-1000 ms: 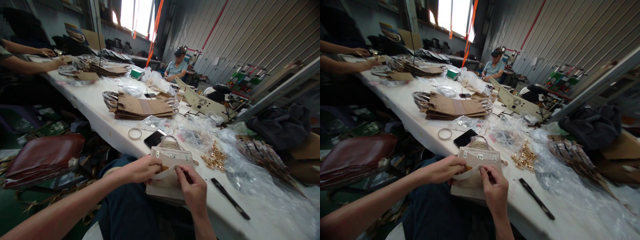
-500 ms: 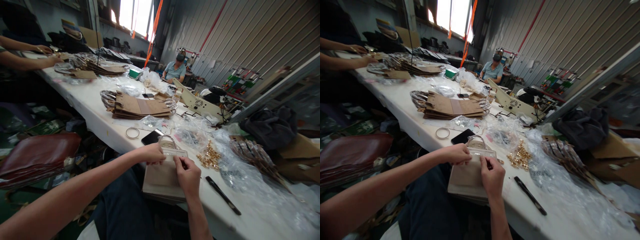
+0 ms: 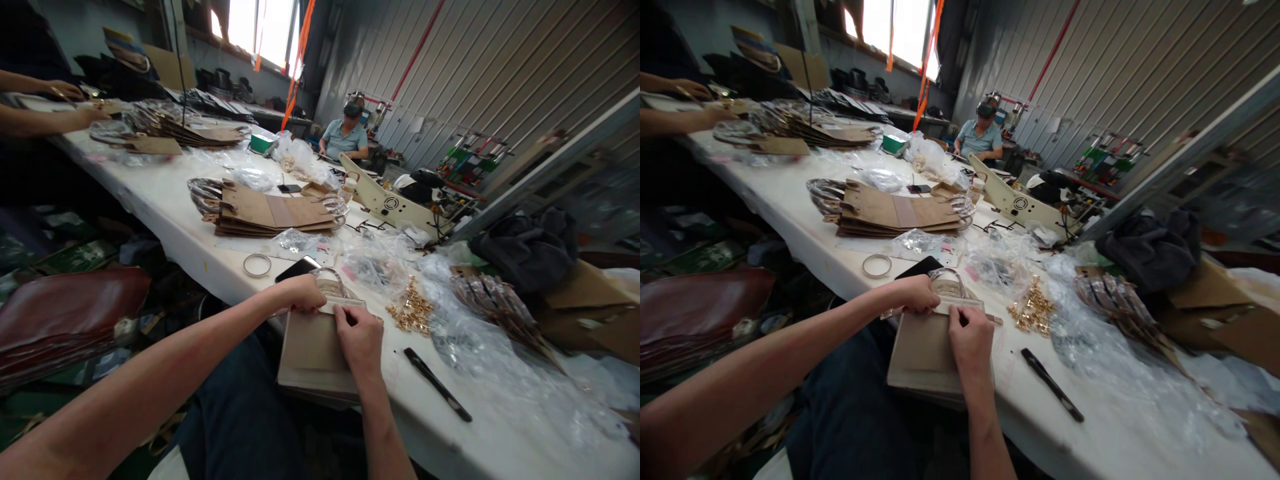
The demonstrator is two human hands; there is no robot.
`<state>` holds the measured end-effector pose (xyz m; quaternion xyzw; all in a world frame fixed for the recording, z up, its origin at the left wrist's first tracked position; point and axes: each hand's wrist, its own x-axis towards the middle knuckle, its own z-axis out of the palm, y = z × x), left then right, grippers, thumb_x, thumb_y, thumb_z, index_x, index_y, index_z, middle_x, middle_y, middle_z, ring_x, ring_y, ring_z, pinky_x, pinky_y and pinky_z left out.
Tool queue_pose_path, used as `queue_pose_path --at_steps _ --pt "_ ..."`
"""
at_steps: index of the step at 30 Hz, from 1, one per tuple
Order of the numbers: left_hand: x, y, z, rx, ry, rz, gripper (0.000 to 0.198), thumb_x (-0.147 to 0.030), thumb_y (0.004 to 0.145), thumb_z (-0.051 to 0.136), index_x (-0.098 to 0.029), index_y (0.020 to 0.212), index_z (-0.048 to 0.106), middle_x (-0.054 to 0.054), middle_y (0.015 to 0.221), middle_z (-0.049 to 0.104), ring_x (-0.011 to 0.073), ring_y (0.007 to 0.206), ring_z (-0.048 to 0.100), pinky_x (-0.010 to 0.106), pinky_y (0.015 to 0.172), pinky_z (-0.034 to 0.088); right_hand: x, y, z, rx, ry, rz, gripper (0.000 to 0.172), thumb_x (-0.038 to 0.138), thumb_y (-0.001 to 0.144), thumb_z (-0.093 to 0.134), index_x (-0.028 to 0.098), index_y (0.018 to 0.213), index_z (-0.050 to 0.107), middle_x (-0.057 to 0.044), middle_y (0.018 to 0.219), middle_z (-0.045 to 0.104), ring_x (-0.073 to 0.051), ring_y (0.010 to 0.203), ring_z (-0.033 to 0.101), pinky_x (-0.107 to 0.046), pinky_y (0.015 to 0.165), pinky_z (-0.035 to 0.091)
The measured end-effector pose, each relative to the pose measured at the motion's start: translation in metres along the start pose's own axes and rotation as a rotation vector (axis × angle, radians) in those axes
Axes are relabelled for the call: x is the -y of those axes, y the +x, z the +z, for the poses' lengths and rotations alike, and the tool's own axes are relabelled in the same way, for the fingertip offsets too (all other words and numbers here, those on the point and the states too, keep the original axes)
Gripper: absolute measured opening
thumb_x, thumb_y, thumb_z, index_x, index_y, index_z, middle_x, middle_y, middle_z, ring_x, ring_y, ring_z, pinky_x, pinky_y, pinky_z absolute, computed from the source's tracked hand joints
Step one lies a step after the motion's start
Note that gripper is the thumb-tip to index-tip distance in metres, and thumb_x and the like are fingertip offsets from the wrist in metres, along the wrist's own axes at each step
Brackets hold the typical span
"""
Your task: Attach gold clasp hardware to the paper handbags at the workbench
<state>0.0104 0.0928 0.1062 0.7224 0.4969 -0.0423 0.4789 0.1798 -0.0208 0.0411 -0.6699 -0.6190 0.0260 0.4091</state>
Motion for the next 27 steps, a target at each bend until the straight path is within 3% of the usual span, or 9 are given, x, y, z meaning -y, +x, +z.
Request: queue_pose_path --at_steps 11,15,18,23,27 --pt "-0.003 0.002 0.001 0.035 0.033 -0.040 0.016 -0.025 0.078 0.067 -0.015 0.066 0.069 0.003 0.051 0.054 0.0190 0.048 0.051 0.030 0.053 0.043 0.004 -0.007 0.008 0.016 -0.120 -0.042 0.032 0.034 0.104 0.061 0.019 0.084 0.081 -0.010 0.089 0.076 -0.025 0.081 0.067 -0.037 0.081 0.048" --pt "-0.002 0.007 0.002 0.060 0.044 -0.069 0.017 -0.024 0.079 0.067 -0.016 0.063 0.067 0.004 0.052 0.056 0.0202 0.050 0.054 0.032 0.056 0.048 -0.001 -0.004 0.007 -0.024 -0.113 0.044 0.031 0.043 0.100 0.068 0.016 0.095 0.082 -0.012 0.089 0.077 -0.028 0.080 0.069 -0.039 0.080 0.050" --pt "-0.002 0.008 0.001 0.065 0.042 -0.068 0.016 -0.024 0.078 0.068 -0.015 0.064 0.069 0.004 0.052 0.057 0.0213 0.051 0.056 0.033 0.057 0.050 -0.005 -0.002 0.006 -0.091 -0.033 0.159 0.041 0.051 0.091 0.080 0.013 0.107 0.081 -0.010 0.080 0.077 -0.027 0.068 0.068 -0.038 0.072 0.051" --pt "0.000 0.004 -0.001 0.057 0.035 -0.047 0.011 -0.021 0.074 0.070 -0.015 0.065 0.070 0.004 0.054 0.058 0.0205 0.049 0.054 0.034 0.057 0.051 -0.001 -0.001 0.009 0.037 0.127 -0.034 0.028 0.042 0.100 0.068 0.020 0.100 0.086 -0.010 0.102 0.081 -0.026 0.091 0.074 -0.037 0.087 0.057" --pt "0.002 -0.002 0.001 0.078 0.028 -0.012 0.010 -0.019 0.074 0.070 -0.015 0.064 0.070 0.004 0.055 0.059 0.0185 0.050 0.053 0.032 0.057 0.052 0.002 0.002 0.012 0.087 0.084 -0.067 0.021 0.034 0.099 0.070 0.024 0.096 0.088 -0.008 0.096 0.080 -0.024 0.087 0.072 -0.036 0.084 0.056"
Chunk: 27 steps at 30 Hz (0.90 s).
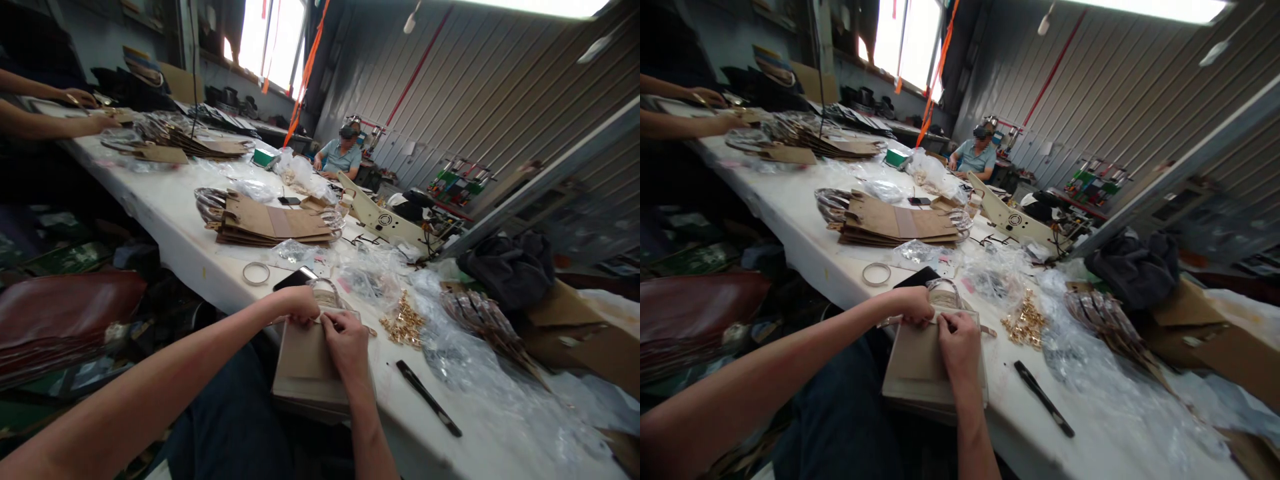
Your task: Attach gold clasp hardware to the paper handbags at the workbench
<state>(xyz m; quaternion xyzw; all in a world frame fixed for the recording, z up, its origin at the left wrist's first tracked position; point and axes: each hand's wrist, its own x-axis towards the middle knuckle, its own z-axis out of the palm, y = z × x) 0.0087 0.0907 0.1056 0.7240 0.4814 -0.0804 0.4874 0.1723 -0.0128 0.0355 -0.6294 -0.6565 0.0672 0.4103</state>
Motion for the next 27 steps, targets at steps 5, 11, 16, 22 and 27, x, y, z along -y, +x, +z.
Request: queue_pose_path --at_steps 5,11,16,22,27 --pt "0.001 -0.006 0.003 0.002 0.006 0.060 0.014 -0.020 0.076 0.070 -0.016 0.063 0.071 0.003 0.055 0.059 0.0187 0.050 0.054 0.031 0.057 0.053 -0.002 0.009 -0.003 0.096 -0.042 0.024 0.020 0.032 0.097 0.072 0.024 0.086 0.088 -0.006 0.085 0.077 -0.022 0.076 0.070 -0.033 0.075 0.051" --pt "0.007 -0.008 0.007 -0.143 0.060 0.181 0.019 -0.020 0.079 0.067 -0.016 0.061 0.070 0.005 0.055 0.059 0.0201 0.050 0.054 0.031 0.053 0.043 -0.004 0.016 -0.001 0.132 -0.092 0.079 0.024 0.029 0.093 0.073 0.022 0.072 0.083 -0.005 0.078 0.074 -0.018 0.068 0.063 -0.031 0.069 0.045" --pt "0.011 -0.006 0.015 -0.272 0.096 0.292 0.025 -0.021 0.082 0.064 -0.018 0.059 0.070 0.004 0.053 0.057 0.0185 0.054 0.054 0.030 0.054 0.035 -0.003 0.015 -0.001 0.130 -0.096 0.112 0.025 0.026 0.092 0.073 0.021 0.068 0.079 -0.005 0.077 0.073 -0.017 0.068 0.063 -0.029 0.068 0.043" --pt "-0.009 -0.052 -0.023 -0.393 -0.068 0.433 0.033 -0.038 0.090 0.062 -0.017 0.066 0.071 -0.001 0.054 0.053 0.0135 0.051 0.042 0.028 0.050 0.027 0.005 0.016 -0.004 0.114 -0.172 0.114 0.027 0.021 0.092 0.074 0.021 0.065 0.076 -0.003 0.076 0.072 -0.017 0.069 0.063 -0.029 0.071 0.044" --pt "0.002 -0.098 -0.036 -0.367 -0.327 0.494 0.039 -0.051 0.096 0.058 -0.017 0.084 0.072 -0.002 0.058 0.056 0.0125 0.051 0.043 0.025 0.050 0.031 0.011 -0.002 -0.003 0.059 -0.219 -0.030 0.021 0.020 0.103 0.065 0.022 0.096 0.085 -0.008 0.105 0.078 -0.024 0.094 0.071 -0.034 0.088 0.054"
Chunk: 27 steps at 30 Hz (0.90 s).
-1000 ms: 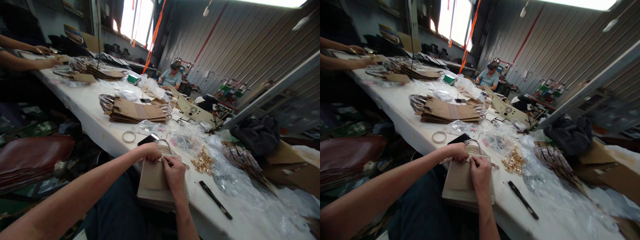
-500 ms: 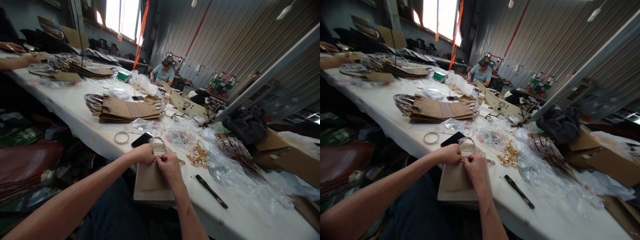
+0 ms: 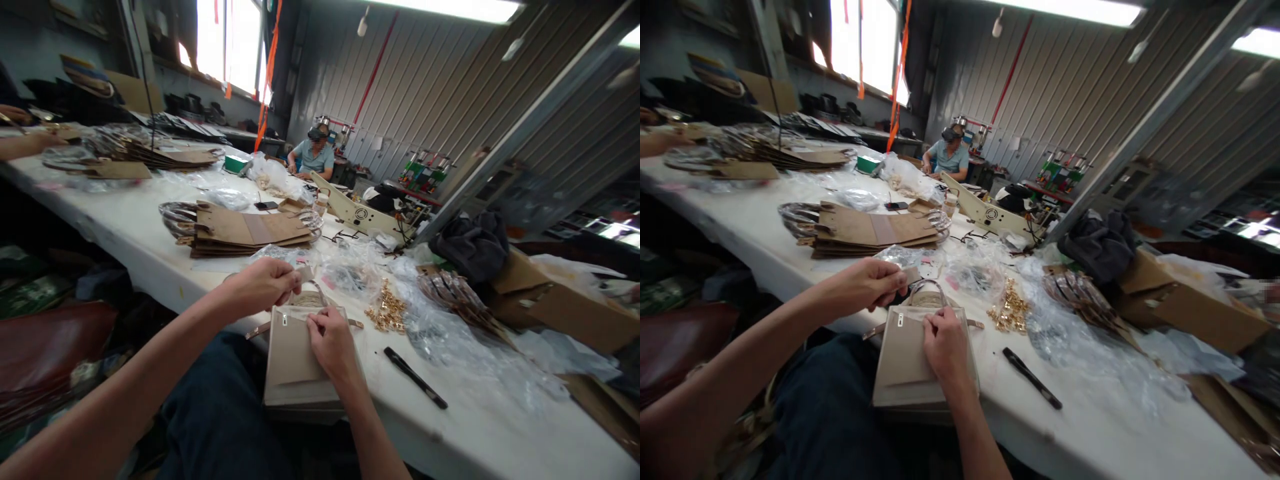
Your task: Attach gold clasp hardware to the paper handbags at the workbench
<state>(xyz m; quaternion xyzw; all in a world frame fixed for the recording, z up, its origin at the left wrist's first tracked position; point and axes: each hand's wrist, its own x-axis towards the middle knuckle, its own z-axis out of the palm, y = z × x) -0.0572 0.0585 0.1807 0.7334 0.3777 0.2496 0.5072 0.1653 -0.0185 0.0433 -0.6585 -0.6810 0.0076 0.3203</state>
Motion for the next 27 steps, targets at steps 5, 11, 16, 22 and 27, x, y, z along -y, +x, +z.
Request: queue_pose_path --at_steps 5,11,16,22,27 --pt "0.048 -0.033 0.020 0.108 -0.206 0.041 0.043 -0.053 0.099 0.064 -0.014 0.085 0.073 0.008 0.081 0.074 0.0152 0.070 0.061 0.025 0.065 0.047 0.005 -0.032 0.010 0.008 -0.158 -0.228 0.039 0.025 0.112 0.054 0.020 0.148 0.069 -0.011 0.151 0.067 -0.032 0.140 0.060 -0.050 0.121 0.044" --pt "0.075 -0.053 0.052 0.077 -0.394 0.042 0.047 -0.058 0.102 0.064 -0.012 0.097 0.075 0.010 0.088 0.078 0.0149 0.063 0.066 0.025 0.060 0.047 0.002 -0.044 0.012 0.048 -0.211 -0.249 0.042 0.028 0.114 0.048 0.017 0.149 0.068 -0.014 0.159 0.060 -0.032 0.145 0.059 -0.052 0.122 0.044" --pt "0.084 -0.066 0.062 -0.083 -0.268 -0.026 0.044 -0.051 0.101 0.064 -0.014 0.079 0.074 0.006 0.069 0.073 0.0156 0.056 0.066 0.024 0.056 0.044 -0.008 -0.037 -0.012 0.052 -0.064 -0.277 0.033 0.027 0.111 0.057 0.020 0.137 0.076 -0.012 0.139 0.075 -0.031 0.132 0.069 -0.051 0.117 0.050" --pt "0.090 -0.071 0.067 -0.209 -0.158 -0.015 0.045 -0.047 0.103 0.063 -0.016 0.071 0.074 0.005 0.067 0.073 0.0168 0.062 0.065 0.025 0.061 0.045 0.011 -0.020 -0.052 0.028 0.438 0.036 0.034 0.044 0.103 0.075 0.026 0.132 0.079 -0.010 0.131 0.077 -0.027 0.108 0.078 -0.043 0.102 0.062" --pt "0.083 -0.071 0.073 -0.281 0.024 0.072 0.044 -0.045 0.102 0.067 -0.017 0.069 0.074 0.002 0.062 0.067 0.0144 0.060 0.056 0.025 0.059 0.035 0.031 -0.018 -0.043 0.137 0.718 0.093 0.029 0.045 0.098 0.082 0.023 0.118 0.082 -0.008 0.105 0.081 -0.025 0.095 0.078 -0.035 0.088 0.064"
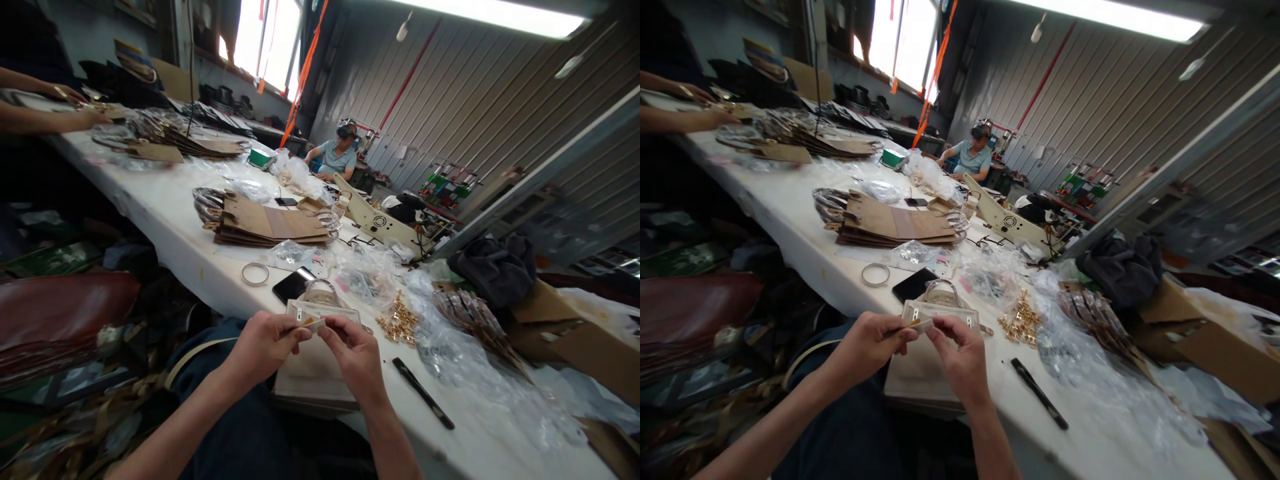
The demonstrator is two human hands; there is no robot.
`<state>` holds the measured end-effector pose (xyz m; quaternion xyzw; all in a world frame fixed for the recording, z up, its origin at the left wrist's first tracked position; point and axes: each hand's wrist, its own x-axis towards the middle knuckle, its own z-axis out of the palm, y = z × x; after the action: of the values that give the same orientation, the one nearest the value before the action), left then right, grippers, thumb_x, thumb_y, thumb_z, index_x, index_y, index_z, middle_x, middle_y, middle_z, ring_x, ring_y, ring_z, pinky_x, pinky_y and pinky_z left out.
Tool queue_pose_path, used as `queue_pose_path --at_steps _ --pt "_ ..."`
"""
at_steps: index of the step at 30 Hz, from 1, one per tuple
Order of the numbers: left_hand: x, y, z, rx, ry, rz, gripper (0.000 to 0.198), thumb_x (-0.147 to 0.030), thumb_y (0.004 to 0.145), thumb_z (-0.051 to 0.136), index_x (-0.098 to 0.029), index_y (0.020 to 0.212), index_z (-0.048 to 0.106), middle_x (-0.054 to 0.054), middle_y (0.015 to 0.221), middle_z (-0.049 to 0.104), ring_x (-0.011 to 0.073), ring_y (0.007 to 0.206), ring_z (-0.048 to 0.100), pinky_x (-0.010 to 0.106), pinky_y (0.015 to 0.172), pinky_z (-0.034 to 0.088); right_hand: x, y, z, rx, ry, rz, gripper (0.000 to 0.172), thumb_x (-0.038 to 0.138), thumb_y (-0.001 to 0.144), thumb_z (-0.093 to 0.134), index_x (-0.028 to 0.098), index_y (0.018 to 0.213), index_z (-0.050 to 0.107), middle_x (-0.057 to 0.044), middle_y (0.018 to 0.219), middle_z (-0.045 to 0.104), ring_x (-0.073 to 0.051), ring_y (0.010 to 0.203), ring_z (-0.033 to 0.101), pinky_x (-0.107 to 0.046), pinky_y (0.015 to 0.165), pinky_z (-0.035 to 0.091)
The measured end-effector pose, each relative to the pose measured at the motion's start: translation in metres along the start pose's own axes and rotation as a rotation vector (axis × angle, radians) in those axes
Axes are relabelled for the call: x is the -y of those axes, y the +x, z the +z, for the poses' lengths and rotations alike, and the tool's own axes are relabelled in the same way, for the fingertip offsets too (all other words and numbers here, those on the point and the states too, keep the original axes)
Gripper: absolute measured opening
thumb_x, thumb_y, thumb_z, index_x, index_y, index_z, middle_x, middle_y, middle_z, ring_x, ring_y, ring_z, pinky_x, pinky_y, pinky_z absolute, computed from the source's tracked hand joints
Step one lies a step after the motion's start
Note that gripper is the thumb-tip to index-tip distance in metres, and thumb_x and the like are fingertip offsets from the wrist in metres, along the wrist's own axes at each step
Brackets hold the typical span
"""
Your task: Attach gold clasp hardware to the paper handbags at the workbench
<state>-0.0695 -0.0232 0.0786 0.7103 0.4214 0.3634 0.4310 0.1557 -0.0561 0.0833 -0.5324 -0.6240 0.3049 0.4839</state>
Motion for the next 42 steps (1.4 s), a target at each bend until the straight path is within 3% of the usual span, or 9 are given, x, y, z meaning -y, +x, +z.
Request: queue_pose_path --at_steps 5,8,13,18,24,27,31,36,42 --pt "0.010 0.000 0.000 -0.042 0.127 0.032 0.049 -0.057 0.103 0.069 -0.019 0.073 0.077 0.002 0.066 0.069 0.0156 0.064 0.060 0.026 0.064 0.038 -0.004 0.001 0.005 -0.058 -0.041 -0.097 0.015 0.037 0.101 0.079 0.023 0.099 0.082 -0.005 0.095 0.077 -0.021 0.086 0.072 -0.030 0.078 0.059" --pt "0.016 0.001 0.003 -0.085 0.139 0.041 0.040 -0.057 0.096 0.079 -0.020 0.110 0.083 0.007 0.094 0.080 0.0238 0.088 0.072 0.029 0.080 0.049 0.003 0.002 0.003 0.010 -0.124 -0.163 0.013 0.034 0.103 0.076 0.024 0.096 0.081 -0.004 0.096 0.076 -0.021 0.089 0.072 -0.031 0.079 0.057" --pt "0.011 0.005 0.008 0.071 -0.110 0.159 0.107 -0.037 0.081 0.094 -0.028 0.172 0.038 0.014 0.157 0.063 0.0306 0.128 0.066 0.040 0.111 0.051 0.015 0.001 0.002 0.096 -0.188 -0.241 0.011 0.030 0.104 0.074 0.026 0.097 0.080 -0.004 0.100 0.076 -0.022 0.091 0.072 -0.034 0.082 0.057" --pt "0.005 0.004 0.007 0.250 -0.273 0.142 0.025 -0.027 0.099 0.067 -0.018 0.119 0.080 0.006 0.103 0.078 0.0204 0.092 0.069 0.029 0.086 0.054 0.011 -0.003 0.001 0.073 -0.156 -0.206 0.011 0.031 0.106 0.073 0.026 0.100 0.079 -0.004 0.097 0.074 -0.021 0.086 0.070 -0.033 0.077 0.057" --pt "0.019 -0.001 0.018 0.110 -0.330 -0.046 0.030 -0.034 0.100 0.066 -0.014 0.082 0.079 0.005 0.077 0.072 0.0169 0.072 0.064 0.027 0.069 0.049 0.002 -0.005 0.004 0.066 -0.140 -0.116 0.020 0.038 0.107 0.070 0.023 0.096 0.077 -0.005 0.093 0.071 -0.019 0.078 0.066 -0.031 0.069 0.055" --pt "0.025 -0.003 0.018 -0.059 -0.238 -0.132 0.034 -0.042 0.086 0.087 -0.015 0.106 0.081 0.006 0.094 0.077 0.0215 0.086 0.069 0.029 0.077 0.053 0.003 -0.005 0.003 0.059 -0.125 -0.140 0.017 0.037 0.107 0.069 0.023 0.099 0.076 -0.005 0.097 0.071 -0.019 0.077 0.067 -0.031 0.069 0.057" --pt "0.015 -0.003 0.002 -0.087 -0.238 0.013 0.107 -0.036 0.075 0.098 -0.023 0.167 0.046 0.017 0.151 0.064 0.0316 0.130 0.064 0.039 0.106 0.056 0.008 -0.004 0.000 0.121 -0.147 -0.176 0.018 0.036 0.108 0.068 0.023 0.098 0.075 -0.007 0.097 0.071 -0.020 0.079 0.067 -0.033 0.070 0.058" --pt "-0.008 0.001 -0.019 0.149 -0.359 0.162 0.058 -0.042 0.108 0.062 -0.028 0.164 0.054 0.013 0.164 0.056 0.0304 0.145 0.056 0.042 0.115 0.052 0.012 -0.004 0.002 0.216 -0.124 -0.177 0.019 0.037 0.109 0.066 0.024 0.099 0.076 -0.008 0.103 0.074 -0.022 0.086 0.070 -0.034 0.075 0.059" --pt "0.003 -0.001 -0.011 0.277 -0.345 0.074 0.042 -0.038 0.110 0.053 -0.020 0.140 0.075 0.009 0.114 0.079 0.0196 0.088 0.069 0.027 0.078 0.057 0.007 -0.010 0.007 0.220 -0.122 -0.154 0.020 0.036 0.109 0.066 0.023 0.096 0.075 -0.006 0.093 0.073 -0.020 0.079 0.068 -0.033 0.074 0.058"
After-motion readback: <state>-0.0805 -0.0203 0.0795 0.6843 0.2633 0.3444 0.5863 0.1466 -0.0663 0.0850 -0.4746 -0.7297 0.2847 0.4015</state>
